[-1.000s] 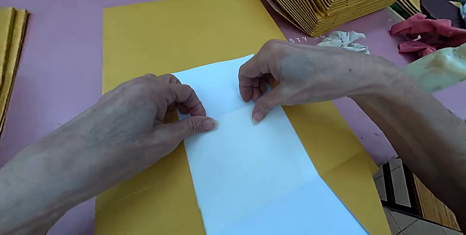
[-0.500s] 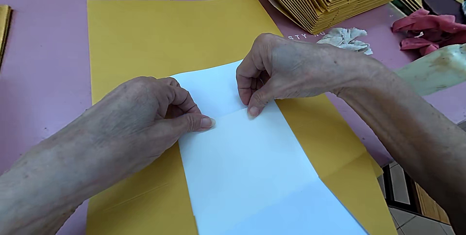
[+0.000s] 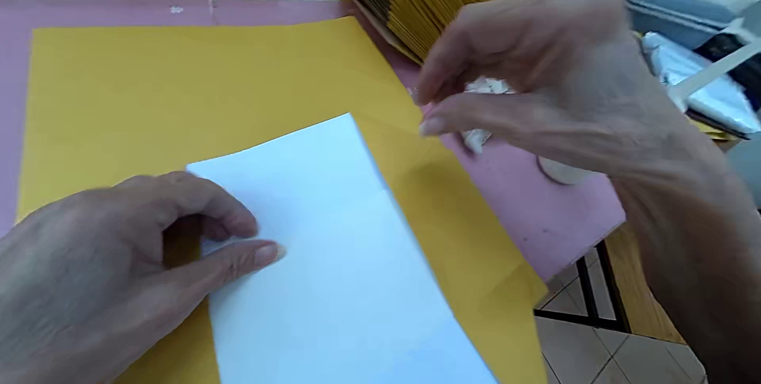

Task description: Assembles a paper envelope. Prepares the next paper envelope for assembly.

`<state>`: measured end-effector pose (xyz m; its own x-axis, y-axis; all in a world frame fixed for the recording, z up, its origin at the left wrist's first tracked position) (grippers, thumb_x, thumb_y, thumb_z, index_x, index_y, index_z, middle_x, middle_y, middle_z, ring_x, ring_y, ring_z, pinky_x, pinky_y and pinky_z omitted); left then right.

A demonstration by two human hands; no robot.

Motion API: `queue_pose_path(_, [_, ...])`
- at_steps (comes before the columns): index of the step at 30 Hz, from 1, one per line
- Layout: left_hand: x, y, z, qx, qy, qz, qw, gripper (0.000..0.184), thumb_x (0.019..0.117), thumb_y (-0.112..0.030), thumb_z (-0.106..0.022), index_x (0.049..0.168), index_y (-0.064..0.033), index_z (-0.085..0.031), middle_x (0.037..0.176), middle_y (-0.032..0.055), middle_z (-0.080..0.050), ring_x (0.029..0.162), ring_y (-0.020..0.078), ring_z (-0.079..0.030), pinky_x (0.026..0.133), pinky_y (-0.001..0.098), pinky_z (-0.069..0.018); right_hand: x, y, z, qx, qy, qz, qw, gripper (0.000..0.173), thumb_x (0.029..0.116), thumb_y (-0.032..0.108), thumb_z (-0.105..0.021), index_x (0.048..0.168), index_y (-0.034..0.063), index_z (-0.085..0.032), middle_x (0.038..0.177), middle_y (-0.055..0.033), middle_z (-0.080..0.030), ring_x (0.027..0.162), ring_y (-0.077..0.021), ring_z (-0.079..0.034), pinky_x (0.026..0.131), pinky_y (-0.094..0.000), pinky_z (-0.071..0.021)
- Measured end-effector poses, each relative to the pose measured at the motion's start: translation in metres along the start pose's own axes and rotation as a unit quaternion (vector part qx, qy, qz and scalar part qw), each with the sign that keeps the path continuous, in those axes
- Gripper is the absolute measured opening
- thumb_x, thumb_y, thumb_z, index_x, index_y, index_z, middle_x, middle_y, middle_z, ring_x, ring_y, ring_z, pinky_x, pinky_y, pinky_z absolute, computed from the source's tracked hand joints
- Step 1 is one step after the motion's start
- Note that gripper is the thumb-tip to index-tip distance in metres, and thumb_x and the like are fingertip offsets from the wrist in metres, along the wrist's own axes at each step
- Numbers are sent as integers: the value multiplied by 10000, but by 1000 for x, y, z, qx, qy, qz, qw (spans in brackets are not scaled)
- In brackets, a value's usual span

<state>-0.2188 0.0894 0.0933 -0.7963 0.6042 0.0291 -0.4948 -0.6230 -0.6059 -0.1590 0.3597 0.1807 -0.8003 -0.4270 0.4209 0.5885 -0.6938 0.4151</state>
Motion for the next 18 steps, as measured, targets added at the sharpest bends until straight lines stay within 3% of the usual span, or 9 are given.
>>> queue_pose_path(2, [-6,-9,-2,-13,-9,11,1000,391,766,-84,-791,1079,82,-627,871,147,-641,796,238,-624,724,417,-505,-23,6,28,-181,-4,-32,983,161,893,163,-740,999,45,-713,927,-36,-708,823,-53,-649,729,-191,-518])
queue_pose_path(3, [-8,-20,-1,-7,5,2,1000,414,819,-64,-760,1150,125,-597,933,209,-647,854,289,-630,782,443,-511,-36,9,36,-245,28,-50,968,248,839,146,-783,1036,13,-713,988,-107,-707,840,-165,-645,712,-297,-507])
queue_pose_path(5, [-13,-43,-1,27,43,-49,997,337,927,-28,-667,1182,178,-590,1061,335,-647,993,451,-629,901,564,-484,-62,11,39,-347,136,-123,920,465,739,62,-879,1139,-61,-677,1221,-246,-641,1065,-413,-638,851,-527,-539])
queue_pose_path(6, [-15,-50,-4,51,59,-93,993,262,957,-2,-605,1160,164,-613,1105,355,-638,1035,503,-623,915,612,-476,-75,8,35,-399,179,-154,886,515,708,7,-890,1159,-91,-663,1305,-297,-595,1176,-483,-592,946,-584,-507])
queue_pose_path(8, [-22,-61,-15,90,49,-197,975,216,969,57,-524,1099,96,-691,1115,323,-665,1023,501,-652,876,614,-503,-95,-4,22,-503,232,-191,811,387,755,-120,-770,1122,-142,-650,1335,-372,-550,1292,-533,-519,1112,-615,-389])
queue_pose_path(11, [-33,-74,-38,191,-18,-286,939,199,996,42,-495,1053,47,-685,1049,260,-707,923,411,-694,827,514,-516,-116,-29,7,-620,255,-190,718,274,874,-174,-593,1146,-177,-633,1285,-396,-578,1326,-526,-507,1203,-590,-281])
queue_pose_path(14, [-40,-91,-50,281,-77,-275,916,203,996,56,-480,1063,57,-672,943,221,-723,859,357,-715,804,445,-533,-123,-45,6,-637,233,-163,717,200,860,-215,-575,1044,-171,-640,1028,-319,-648,1091,-482,-623,1177,-595,-309])
queue_pose_path(16, [-45,-101,-57,309,-91,-257,911,285,1007,12,-483,1216,33,-675,936,217,-728,859,360,-718,794,439,-533,-119,-43,17,-587,224,-197,752,246,796,-234,-637,1027,-149,-640,958,-292,-649,985,-483,-643,1133,-656,-327])
queue_pose_path(18, [-45,-107,-62,310,-88,-246,914,383,1059,-159,-462,1398,-74,-618,922,211,-712,826,374,-694,766,455,-512,-111,-35,36,-542,169,-217,794,361,740,-210,-720,1076,-116,-626,987,-300,-643,986,-517,-636,1084,-718,-339])
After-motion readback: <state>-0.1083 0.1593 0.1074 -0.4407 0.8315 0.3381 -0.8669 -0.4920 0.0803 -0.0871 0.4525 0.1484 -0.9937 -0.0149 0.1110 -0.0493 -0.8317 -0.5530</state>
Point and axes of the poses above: each hand's wrist, its own x-axis towards the middle knuckle, its own z-axis out of the back of the hand, y = z × x, the point moved 4 cm from there along x, towards the middle knuckle
